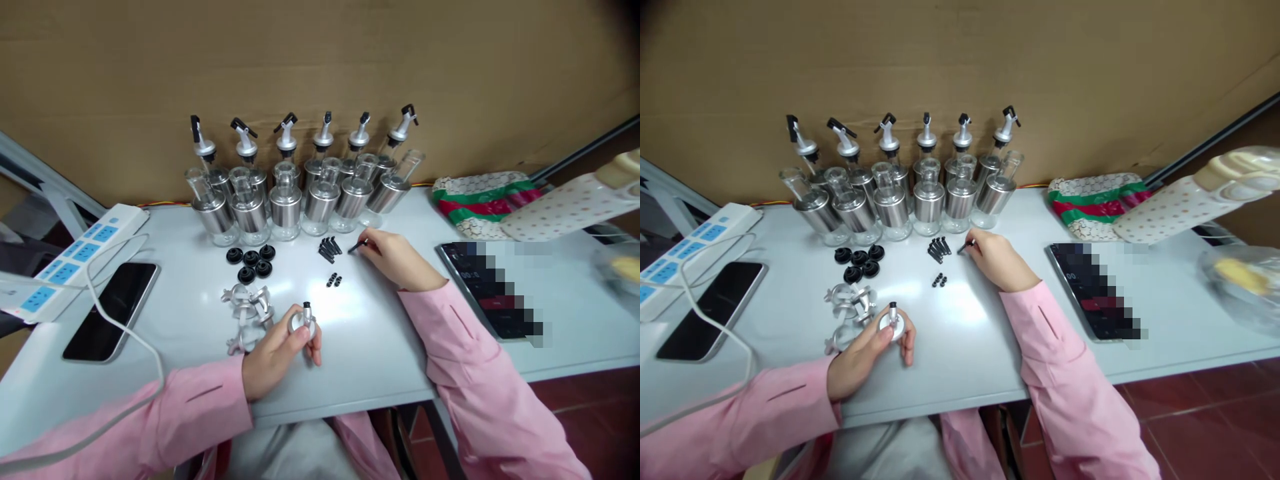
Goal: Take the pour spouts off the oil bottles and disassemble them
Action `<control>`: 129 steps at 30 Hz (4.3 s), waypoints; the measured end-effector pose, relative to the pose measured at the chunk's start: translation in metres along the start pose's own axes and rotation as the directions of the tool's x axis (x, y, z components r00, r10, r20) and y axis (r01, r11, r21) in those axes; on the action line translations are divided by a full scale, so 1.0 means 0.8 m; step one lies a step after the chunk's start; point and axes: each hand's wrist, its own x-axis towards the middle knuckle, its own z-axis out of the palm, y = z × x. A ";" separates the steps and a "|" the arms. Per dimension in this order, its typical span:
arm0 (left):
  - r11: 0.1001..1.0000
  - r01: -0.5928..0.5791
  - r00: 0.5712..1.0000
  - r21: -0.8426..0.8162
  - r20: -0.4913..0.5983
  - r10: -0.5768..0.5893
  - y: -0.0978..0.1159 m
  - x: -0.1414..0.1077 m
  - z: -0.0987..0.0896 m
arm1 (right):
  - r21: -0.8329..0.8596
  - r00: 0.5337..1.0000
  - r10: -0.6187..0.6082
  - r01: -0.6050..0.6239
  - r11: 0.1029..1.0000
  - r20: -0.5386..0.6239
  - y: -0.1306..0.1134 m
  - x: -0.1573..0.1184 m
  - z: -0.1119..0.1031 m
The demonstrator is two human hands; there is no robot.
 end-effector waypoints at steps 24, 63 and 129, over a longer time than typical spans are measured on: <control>1.000 0.007 1.000 -0.002 0.017 -0.007 0.004 0.000 0.001 | 0.039 0.982 -0.162 0.166 0.985 -0.094 -0.001 0.002 0.018; 0.999 0.030 1.000 -0.037 0.007 -0.030 0.003 0.000 0.002 | 0.101 0.914 -0.398 0.404 0.909 -0.075 -0.024 0.000 0.028; 0.999 0.032 0.999 -0.026 0.014 -0.031 0.003 0.000 0.000 | 0.065 0.944 -0.298 0.309 0.949 -0.140 -0.004 0.000 0.012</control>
